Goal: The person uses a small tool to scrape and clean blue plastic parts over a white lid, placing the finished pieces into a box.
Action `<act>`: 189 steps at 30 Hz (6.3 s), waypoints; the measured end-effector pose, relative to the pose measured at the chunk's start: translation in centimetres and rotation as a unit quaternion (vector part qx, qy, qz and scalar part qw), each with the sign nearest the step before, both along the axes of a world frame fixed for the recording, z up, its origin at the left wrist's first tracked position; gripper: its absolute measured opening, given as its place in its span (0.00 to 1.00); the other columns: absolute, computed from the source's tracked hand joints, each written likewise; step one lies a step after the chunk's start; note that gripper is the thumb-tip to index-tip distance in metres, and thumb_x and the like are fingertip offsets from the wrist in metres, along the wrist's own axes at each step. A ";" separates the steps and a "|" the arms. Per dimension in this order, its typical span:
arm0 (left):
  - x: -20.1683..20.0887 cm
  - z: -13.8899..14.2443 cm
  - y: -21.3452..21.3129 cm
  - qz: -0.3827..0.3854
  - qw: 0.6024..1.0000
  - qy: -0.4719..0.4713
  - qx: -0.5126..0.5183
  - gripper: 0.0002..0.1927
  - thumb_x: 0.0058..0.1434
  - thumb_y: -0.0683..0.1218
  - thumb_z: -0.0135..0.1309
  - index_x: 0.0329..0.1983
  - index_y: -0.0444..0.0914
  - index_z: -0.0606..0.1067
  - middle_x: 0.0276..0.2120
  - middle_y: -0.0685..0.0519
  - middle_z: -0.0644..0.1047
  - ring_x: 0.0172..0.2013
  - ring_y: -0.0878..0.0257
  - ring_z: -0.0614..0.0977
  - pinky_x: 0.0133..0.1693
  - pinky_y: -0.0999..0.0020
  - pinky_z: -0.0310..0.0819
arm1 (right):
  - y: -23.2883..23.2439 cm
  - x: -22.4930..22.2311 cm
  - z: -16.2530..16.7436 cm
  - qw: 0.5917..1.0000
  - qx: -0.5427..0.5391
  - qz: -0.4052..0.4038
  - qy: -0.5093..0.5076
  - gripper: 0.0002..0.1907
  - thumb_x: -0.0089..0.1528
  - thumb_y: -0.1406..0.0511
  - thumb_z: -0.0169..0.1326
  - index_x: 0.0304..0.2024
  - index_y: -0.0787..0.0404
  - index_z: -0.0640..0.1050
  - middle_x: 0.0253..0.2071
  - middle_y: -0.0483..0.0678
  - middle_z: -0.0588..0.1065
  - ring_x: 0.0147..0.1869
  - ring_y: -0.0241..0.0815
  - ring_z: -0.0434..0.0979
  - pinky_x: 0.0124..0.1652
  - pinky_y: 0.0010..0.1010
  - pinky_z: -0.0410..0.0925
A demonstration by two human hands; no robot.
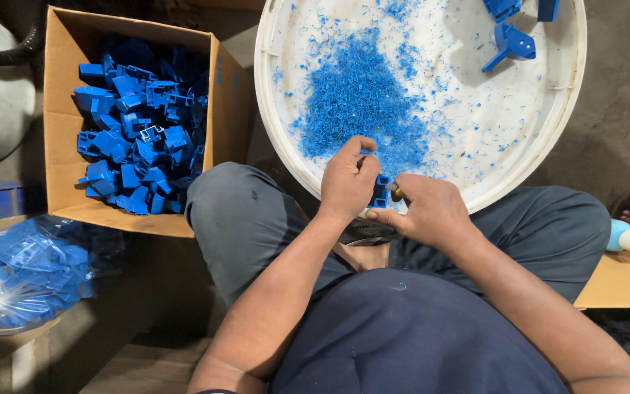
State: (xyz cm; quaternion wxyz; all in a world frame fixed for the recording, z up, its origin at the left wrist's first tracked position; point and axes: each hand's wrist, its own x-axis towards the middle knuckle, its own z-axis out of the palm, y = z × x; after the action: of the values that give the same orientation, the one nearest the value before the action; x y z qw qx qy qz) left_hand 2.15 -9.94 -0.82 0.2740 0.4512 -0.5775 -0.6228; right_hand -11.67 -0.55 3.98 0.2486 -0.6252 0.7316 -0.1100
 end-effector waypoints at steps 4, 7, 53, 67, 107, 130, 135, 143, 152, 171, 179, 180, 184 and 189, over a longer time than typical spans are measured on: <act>0.0 -0.1 0.0 0.004 1.000 0.014 0.015 0.09 0.64 0.42 0.49 0.44 0.35 0.75 0.22 0.53 0.78 0.23 0.69 0.75 0.28 0.69 0.70 | 0.2 0.2 0.0 0.999 -0.035 -0.017 -0.002 0.32 0.49 0.40 0.66 0.32 0.60 0.78 0.24 0.49 0.74 0.29 0.51 0.76 0.31 0.41 0.68; 0.0 -0.1 0.0 0.004 1.000 0.010 0.026 0.08 0.63 0.42 0.49 0.44 0.35 0.75 0.22 0.53 0.78 0.22 0.70 0.75 0.27 0.69 0.69 | -0.1 0.2 0.2 0.998 -0.043 -0.031 -0.024 0.34 0.46 0.40 0.67 0.35 0.62 0.78 0.24 0.50 0.74 0.27 0.50 0.76 0.30 0.40 0.69; 0.0 -2.0 0.1 0.019 0.997 0.057 0.048 0.05 0.63 0.40 0.49 0.40 0.34 0.73 0.21 0.55 0.77 0.22 0.73 0.73 0.26 0.72 0.66 | 0.9 0.9 -1.4 0.993 -0.110 0.014 0.030 0.32 0.57 0.42 0.59 0.18 0.60 0.70 0.19 0.50 0.69 0.25 0.55 0.73 0.25 0.44 0.64; -0.2 -2.7 0.4 0.035 0.969 0.151 0.193 0.22 0.73 0.55 0.48 0.39 0.33 0.81 0.31 0.59 0.79 0.33 0.74 0.75 0.38 0.75 0.72 | 0.5 -1.1 -2.9 0.919 -0.062 -0.188 -0.341 0.16 0.66 0.56 0.58 0.42 0.64 0.76 0.24 0.41 0.71 0.29 0.28 0.67 0.30 0.26 0.64; -0.1 -1.8 0.3 0.003 0.924 0.211 0.318 0.15 0.70 0.53 0.53 0.33 0.38 0.76 0.26 0.61 0.73 0.27 0.75 0.71 0.29 0.76 0.64 | -1.0 -0.4 -0.2 0.995 -0.063 -0.073 -0.034 0.28 0.57 0.42 0.59 0.35 0.60 0.78 0.29 0.50 0.77 0.35 0.54 0.78 0.33 0.43 0.69; 0.1 -1.5 0.2 0.052 0.994 0.091 0.033 0.19 0.73 0.50 0.46 0.29 0.35 0.69 0.23 0.57 0.66 0.28 0.69 0.63 0.30 0.67 0.60 | -1.5 0.1 -0.1 0.997 -0.036 -0.063 0.018 0.27 0.57 0.45 0.61 0.38 0.62 0.79 0.35 0.53 0.80 0.41 0.57 0.80 0.38 0.46 0.71; 0.2 -0.7 0.3 0.037 0.999 0.024 -0.025 0.19 0.72 0.50 0.47 0.29 0.34 0.68 0.21 0.51 0.66 0.25 0.65 0.64 0.29 0.64 0.63 | -1.7 0.5 0.1 0.997 0.005 -0.048 0.062 0.28 0.58 0.44 0.60 0.37 0.62 0.79 0.32 0.55 0.79 0.40 0.59 0.79 0.37 0.48 0.70; 0.2 0.0 0.2 0.033 0.996 -0.026 -0.080 0.19 0.72 0.51 0.48 0.28 0.35 0.68 0.21 0.45 0.69 0.23 0.53 0.69 0.29 0.57 0.64 | -1.4 0.7 -0.2 0.996 -0.019 -0.041 0.072 0.27 0.60 0.45 0.58 0.35 0.63 0.76 0.27 0.57 0.77 0.35 0.61 0.78 0.33 0.50 0.69; 0.1 -0.4 0.5 0.026 0.994 -0.034 -0.098 0.19 0.72 0.52 0.47 0.29 0.35 0.67 0.22 0.44 0.70 0.24 0.49 0.70 0.29 0.56 0.65 | -1.1 0.7 -0.7 0.996 0.002 -0.043 0.084 0.25 0.61 0.46 0.58 0.33 0.62 0.77 0.25 0.57 0.76 0.33 0.61 0.78 0.32 0.50 0.69; -0.1 -2.1 0.8 0.030 0.954 0.282 0.094 0.05 0.68 0.38 0.54 0.38 0.37 0.69 0.40 0.53 0.76 0.41 0.67 0.75 0.47 0.70 0.71 | -0.3 -0.2 0.2 0.988 0.007 -0.130 -0.082 0.25 0.57 0.44 0.59 0.33 0.59 0.79 0.23 0.53 0.75 0.29 0.56 0.77 0.29 0.45 0.67; 0.4 -2.4 1.1 -0.011 0.944 0.311 0.113 0.05 0.67 0.35 0.51 0.40 0.36 0.69 0.44 0.50 0.74 0.45 0.63 0.76 0.50 0.66 0.71 | -0.2 0.0 -0.3 0.993 -0.024 -0.103 -0.053 0.28 0.58 0.43 0.58 0.26 0.60 0.76 0.23 0.54 0.75 0.30 0.60 0.76 0.29 0.48 0.65; 0.4 -2.4 1.1 -0.014 0.942 0.314 0.115 0.05 0.68 0.35 0.51 0.41 0.36 0.69 0.44 0.51 0.74 0.45 0.63 0.76 0.50 0.66 0.71 | -0.2 0.0 -0.3 0.993 -0.025 -0.100 -0.049 0.28 0.58 0.43 0.58 0.25 0.60 0.76 0.22 0.54 0.74 0.30 0.61 0.76 0.29 0.48 0.65; 0.4 -2.4 1.1 -0.024 0.941 0.320 0.105 0.05 0.68 0.34 0.51 0.42 0.36 0.68 0.45 0.51 0.74 0.45 0.63 0.76 0.51 0.66 0.70 | -0.1 0.0 -0.5 0.993 -0.016 -0.104 -0.048 0.29 0.59 0.43 0.58 0.24 0.61 0.75 0.21 0.56 0.73 0.29 0.62 0.75 0.29 0.49 0.65; 0.4 -2.4 1.1 -0.020 0.943 0.315 0.104 0.05 0.68 0.34 0.51 0.42 0.36 0.69 0.46 0.51 0.74 0.45 0.64 0.76 0.52 0.67 0.71 | -0.1 0.2 -0.7 0.993 -0.018 -0.105 -0.048 0.28 0.61 0.44 0.56 0.23 0.61 0.75 0.21 0.57 0.73 0.29 0.63 0.74 0.28 0.50 0.64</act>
State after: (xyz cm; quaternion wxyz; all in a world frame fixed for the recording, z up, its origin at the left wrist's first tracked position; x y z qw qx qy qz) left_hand 2.56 -8.83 -3.22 0.3810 0.2457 -0.4026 -0.7952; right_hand -11.46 -0.61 3.27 0.2593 -0.5435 0.7782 -0.1783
